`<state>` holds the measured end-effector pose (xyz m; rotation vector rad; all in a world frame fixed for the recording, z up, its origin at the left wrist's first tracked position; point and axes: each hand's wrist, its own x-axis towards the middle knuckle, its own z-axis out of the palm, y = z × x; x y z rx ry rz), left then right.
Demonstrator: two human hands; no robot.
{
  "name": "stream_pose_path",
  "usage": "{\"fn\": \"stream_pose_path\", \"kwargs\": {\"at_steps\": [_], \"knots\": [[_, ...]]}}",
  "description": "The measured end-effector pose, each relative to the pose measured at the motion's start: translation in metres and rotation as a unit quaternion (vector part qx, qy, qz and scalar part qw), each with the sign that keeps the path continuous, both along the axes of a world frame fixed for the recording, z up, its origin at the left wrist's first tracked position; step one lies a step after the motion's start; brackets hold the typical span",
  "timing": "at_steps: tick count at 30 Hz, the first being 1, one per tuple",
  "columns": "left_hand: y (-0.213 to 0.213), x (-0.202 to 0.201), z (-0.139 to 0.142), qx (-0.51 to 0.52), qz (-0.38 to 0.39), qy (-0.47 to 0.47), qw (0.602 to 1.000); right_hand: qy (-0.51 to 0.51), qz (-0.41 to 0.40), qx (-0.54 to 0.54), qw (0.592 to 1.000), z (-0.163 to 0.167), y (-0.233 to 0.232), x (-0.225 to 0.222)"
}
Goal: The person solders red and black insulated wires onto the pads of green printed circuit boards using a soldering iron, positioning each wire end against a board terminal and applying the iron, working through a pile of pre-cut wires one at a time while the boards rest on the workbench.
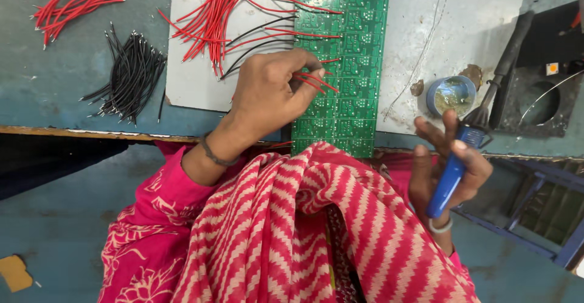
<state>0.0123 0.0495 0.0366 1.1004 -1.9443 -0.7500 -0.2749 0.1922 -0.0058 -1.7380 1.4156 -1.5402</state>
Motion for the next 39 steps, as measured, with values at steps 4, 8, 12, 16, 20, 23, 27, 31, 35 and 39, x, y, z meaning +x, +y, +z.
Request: {"fn": "stream_pose_path", "kwargs": {"at_steps": [4, 8, 12, 16, 20, 23, 27, 31, 35, 39], "knots": [[0.002, -0.01, -0.001, -0.043, 0.033, -0.03, 0.998, 0.009, -0.023, -0.02, 0.999, 0.005, -0.002, -0.008], [0.007, -0.016, -0.003, -0.084, 0.038, -0.027, 0.995, 0.024, -0.049, -0.026, 0.998, 0.014, -0.004, -0.011], [0.007, -0.016, -0.003, -0.076, 0.032, -0.035, 0.996, 0.027, -0.055, -0.025, 0.998, 0.02, -0.006, -0.015], [0.013, -0.015, -0.002, -0.065, 0.025, -0.031, 0.997, 0.043, -0.066, -0.022, 0.997, 0.022, -0.006, -0.018], [0.015, -0.016, -0.005, -0.066, 0.03, -0.043, 0.996, 0.056, -0.066, -0.017, 0.996, 0.024, -0.007, -0.018], [0.016, -0.017, -0.008, -0.077, 0.033, -0.065, 0.994, 0.068, -0.065, -0.02, 0.995, 0.024, -0.008, -0.018], [0.015, -0.014, -0.013, -0.1, 0.022, -0.1, 0.99, 0.077, -0.064, -0.023, 0.995, 0.023, -0.008, -0.019], [0.014, -0.008, -0.017, -0.136, -0.001, -0.162, 0.977, 0.082, -0.064, -0.022, 0.994, 0.019, -0.003, -0.026], [0.012, -0.008, -0.022, -0.154, -0.017, -0.161, 0.975, 0.061, -0.078, -0.032, 0.995, 0.012, 0.0, -0.037], [0.009, -0.009, -0.026, -0.159, -0.008, -0.139, 0.977, 0.034, -0.099, -0.067, 0.992, 0.005, -0.002, -0.049]]}}
